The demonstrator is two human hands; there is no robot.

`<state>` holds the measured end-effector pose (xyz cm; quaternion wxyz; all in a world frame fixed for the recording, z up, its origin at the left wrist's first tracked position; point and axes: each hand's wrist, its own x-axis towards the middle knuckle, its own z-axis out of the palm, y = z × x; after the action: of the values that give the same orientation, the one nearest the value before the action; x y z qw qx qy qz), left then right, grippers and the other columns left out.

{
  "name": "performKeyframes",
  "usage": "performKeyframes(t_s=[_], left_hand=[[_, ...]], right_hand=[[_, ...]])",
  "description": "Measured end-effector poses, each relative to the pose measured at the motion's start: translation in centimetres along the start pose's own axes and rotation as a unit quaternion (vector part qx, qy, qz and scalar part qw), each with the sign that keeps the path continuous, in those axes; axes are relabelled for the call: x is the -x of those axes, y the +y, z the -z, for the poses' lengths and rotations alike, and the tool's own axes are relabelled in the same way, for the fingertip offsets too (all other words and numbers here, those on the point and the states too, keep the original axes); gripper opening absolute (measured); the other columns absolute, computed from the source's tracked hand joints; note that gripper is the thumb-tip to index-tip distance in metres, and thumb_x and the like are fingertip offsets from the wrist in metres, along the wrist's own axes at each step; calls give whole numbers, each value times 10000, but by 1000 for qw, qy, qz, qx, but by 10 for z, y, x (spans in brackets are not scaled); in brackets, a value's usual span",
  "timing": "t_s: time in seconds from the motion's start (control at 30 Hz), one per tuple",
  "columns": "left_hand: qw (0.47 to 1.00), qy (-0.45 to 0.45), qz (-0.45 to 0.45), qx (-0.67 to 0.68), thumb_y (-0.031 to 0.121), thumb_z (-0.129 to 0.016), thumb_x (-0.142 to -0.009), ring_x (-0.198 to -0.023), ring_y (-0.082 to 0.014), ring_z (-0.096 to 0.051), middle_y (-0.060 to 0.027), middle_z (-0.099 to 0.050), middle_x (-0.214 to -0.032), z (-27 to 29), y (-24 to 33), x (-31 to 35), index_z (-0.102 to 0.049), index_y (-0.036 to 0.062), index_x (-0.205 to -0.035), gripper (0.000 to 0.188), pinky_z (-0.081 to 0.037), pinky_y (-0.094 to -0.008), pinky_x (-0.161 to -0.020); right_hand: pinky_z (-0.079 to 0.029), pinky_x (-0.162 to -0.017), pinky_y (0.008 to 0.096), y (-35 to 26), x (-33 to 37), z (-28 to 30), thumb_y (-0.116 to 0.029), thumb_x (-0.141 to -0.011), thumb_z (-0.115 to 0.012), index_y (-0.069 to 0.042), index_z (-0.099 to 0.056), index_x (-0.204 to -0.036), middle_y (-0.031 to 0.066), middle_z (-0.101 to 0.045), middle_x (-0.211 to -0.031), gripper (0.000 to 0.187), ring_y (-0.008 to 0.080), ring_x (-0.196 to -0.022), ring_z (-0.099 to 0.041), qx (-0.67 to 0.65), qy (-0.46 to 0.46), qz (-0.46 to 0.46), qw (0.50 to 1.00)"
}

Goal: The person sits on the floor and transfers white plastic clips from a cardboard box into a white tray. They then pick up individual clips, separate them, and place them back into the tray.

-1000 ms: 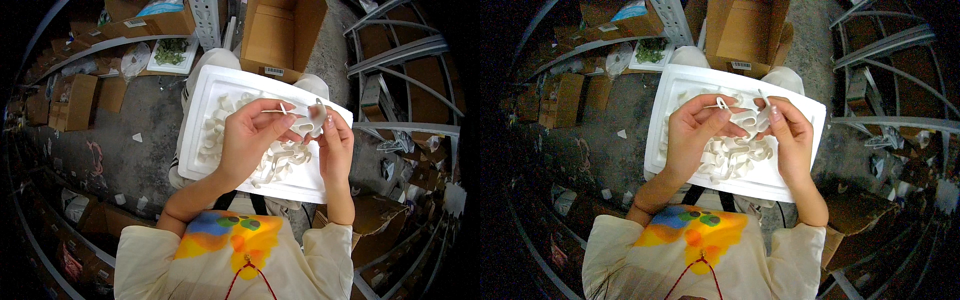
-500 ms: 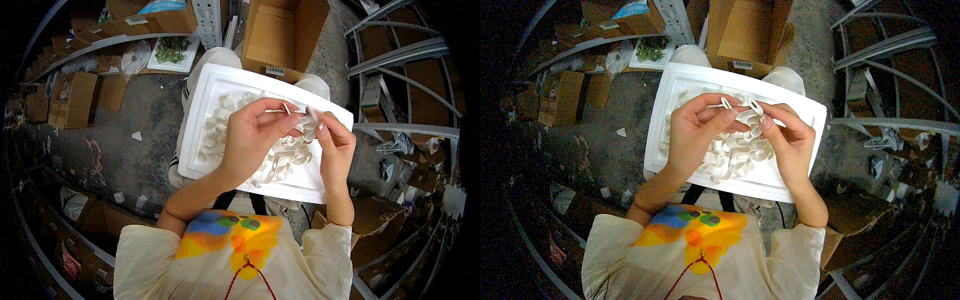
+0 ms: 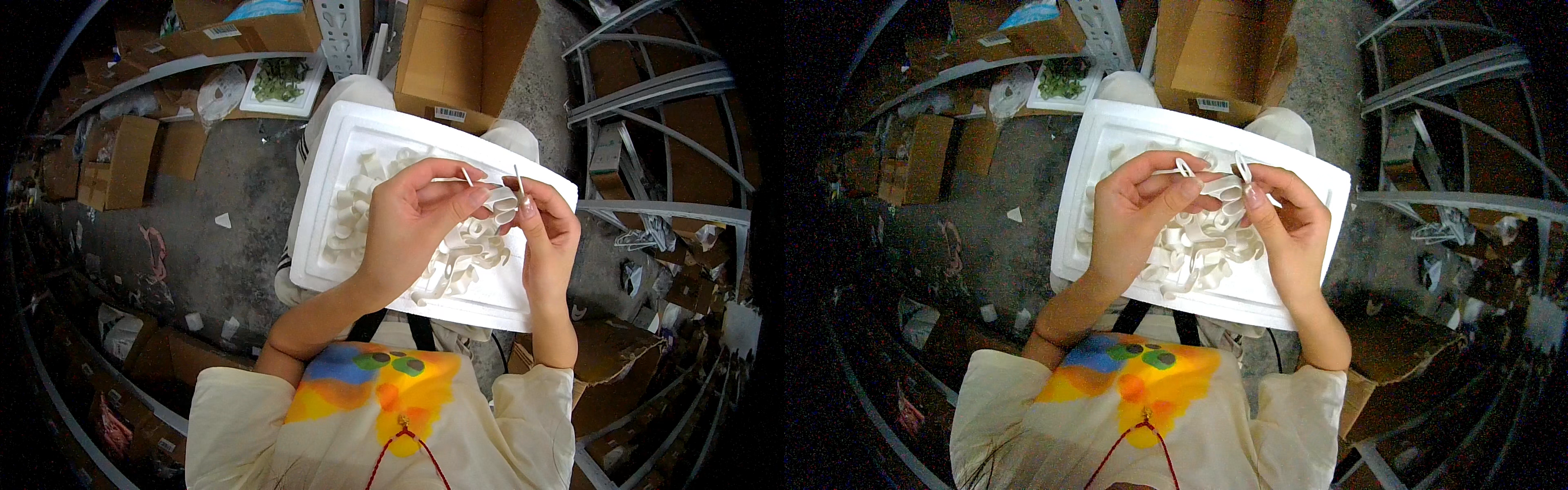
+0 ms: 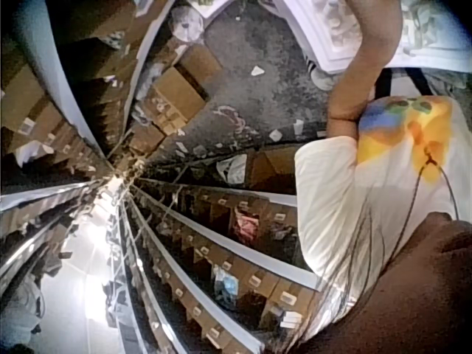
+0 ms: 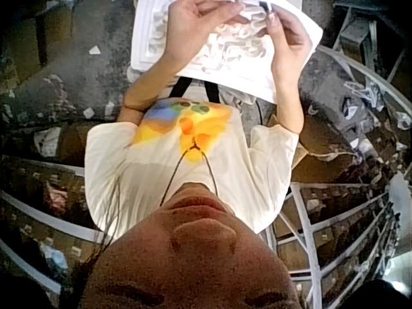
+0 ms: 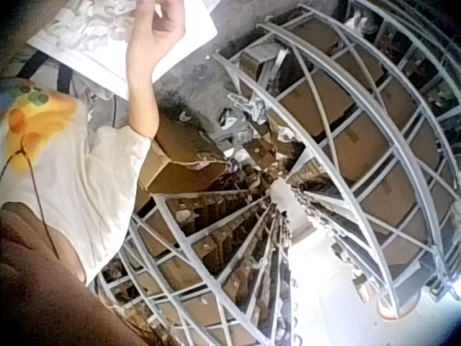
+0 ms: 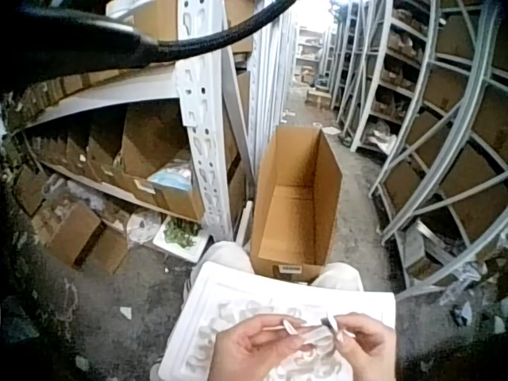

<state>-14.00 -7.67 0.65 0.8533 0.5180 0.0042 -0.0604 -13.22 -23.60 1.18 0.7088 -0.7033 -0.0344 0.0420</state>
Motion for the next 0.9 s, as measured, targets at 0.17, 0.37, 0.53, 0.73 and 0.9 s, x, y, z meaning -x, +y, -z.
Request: performKeyframes(t_s=[0.17,0.37,0.53,0.73,0.9], left_hand=[[1000,13,-11,17,56,-541,-804,-817,-201,-599,-153,-594,-900,-1,-1,0,-505,-60,-971,207,-498,-273,-721],[999,4,24,37,42,-568,-786,-787,-155,-598,-138,-608,-840,-3,0,1,-520,-67,-936,192,-488,-219,-692],[999,-21,29,12,9,-521,-801,-894,-219,-576,-146,-571,-951,-1,1,0,-497,-61,-991,204,-499,-313,-771],[999,-18,39,-1,26,-536,-798,-842,-197,-594,-162,-594,-922,-1,2,1,-501,-57,-1004,224,-496,-276,-741],[999,-14,36,1,34,-542,-797,-831,-187,-597,-169,-598,-912,0,0,1,-505,-59,-1004,231,-492,-264,-735]], right_hand=[[-443,-569,218,-2,-2,1,-115,-812,-549,18,-554,-992,114,-592,-946,224,95,-669,-522,-20,27,23,999],[-433,-567,216,-9,-9,8,-132,-822,-529,30,-552,-979,118,-596,-936,226,103,-633,-521,-15,53,47,997],[-423,-564,211,-11,-8,4,-134,-824,-529,28,-557,-961,109,-599,-911,214,100,-623,-516,-18,32,33,999],[-419,-569,209,-8,-6,3,-136,-826,-527,30,-557,-956,104,-600,-902,213,98,-629,-515,-19,29,28,999],[-420,-568,209,-9,-6,5,-132,-824,-530,30,-556,-956,107,-599,-906,210,99,-633,-516,-13,17,32,999]])
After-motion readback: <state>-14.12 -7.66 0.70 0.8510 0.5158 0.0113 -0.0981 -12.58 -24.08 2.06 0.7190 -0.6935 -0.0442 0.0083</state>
